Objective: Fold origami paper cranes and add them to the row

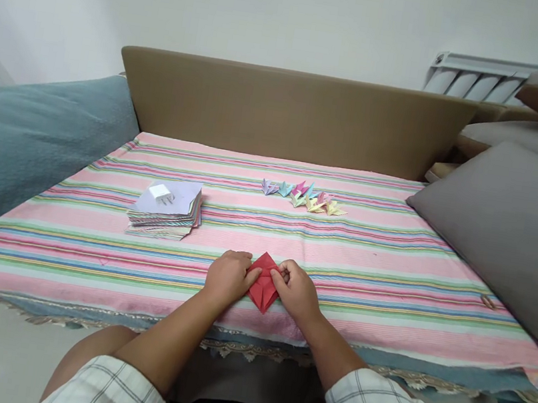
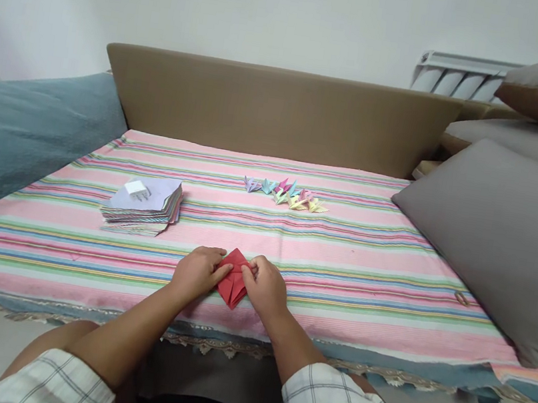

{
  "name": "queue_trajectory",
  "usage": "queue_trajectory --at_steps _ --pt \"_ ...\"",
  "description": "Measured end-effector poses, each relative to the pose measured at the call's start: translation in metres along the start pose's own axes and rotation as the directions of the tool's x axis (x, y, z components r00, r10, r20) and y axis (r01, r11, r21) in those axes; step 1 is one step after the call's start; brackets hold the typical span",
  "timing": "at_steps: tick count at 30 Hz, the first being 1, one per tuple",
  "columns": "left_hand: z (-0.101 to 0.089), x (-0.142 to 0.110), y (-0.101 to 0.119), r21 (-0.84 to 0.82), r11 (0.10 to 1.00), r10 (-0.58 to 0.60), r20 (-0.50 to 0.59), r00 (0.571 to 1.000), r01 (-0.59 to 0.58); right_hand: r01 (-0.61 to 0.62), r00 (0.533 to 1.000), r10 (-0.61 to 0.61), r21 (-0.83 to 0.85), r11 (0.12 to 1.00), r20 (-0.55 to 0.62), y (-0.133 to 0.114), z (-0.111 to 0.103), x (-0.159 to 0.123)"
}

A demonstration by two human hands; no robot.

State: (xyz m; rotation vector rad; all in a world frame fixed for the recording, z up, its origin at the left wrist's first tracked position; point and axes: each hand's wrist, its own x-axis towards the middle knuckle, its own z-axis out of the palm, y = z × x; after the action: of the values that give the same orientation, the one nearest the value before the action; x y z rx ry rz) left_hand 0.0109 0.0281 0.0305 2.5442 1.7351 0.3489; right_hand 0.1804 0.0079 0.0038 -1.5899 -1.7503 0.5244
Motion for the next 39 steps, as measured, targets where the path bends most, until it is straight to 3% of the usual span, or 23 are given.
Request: queue_trajectory --at_steps 12,21,30,39 --pt "-0.003 0.003 0.003 0.017 1.000 -0.026 0.060 0.998 0.025 -0.038 0.996 0.039 -0.014 0.999 0.085 -0.005 -0.001 0.006" --pt "-0.006 0.006 0.009 0.028 0.999 -0.049 0.079 0.996 0.047 -0.009 0.998 0.015 -0.089 0.996 0.069 -0.005 0.003 0.010" --pt "-0.007 0.006 0.010 0.063 0.996 -0.074 0.056 0.996 0.071 -0.046 0.989 0.029 0.116 0.992 0.146 -0.005 -0.012 0.006" --pt "0.000 0.004 0.010 -0.104 0.986 -0.127 0.034 0.991 0.130 -0.084 0.978 0.039 0.216 0.973 0.205 0.008 -0.015 0.006"
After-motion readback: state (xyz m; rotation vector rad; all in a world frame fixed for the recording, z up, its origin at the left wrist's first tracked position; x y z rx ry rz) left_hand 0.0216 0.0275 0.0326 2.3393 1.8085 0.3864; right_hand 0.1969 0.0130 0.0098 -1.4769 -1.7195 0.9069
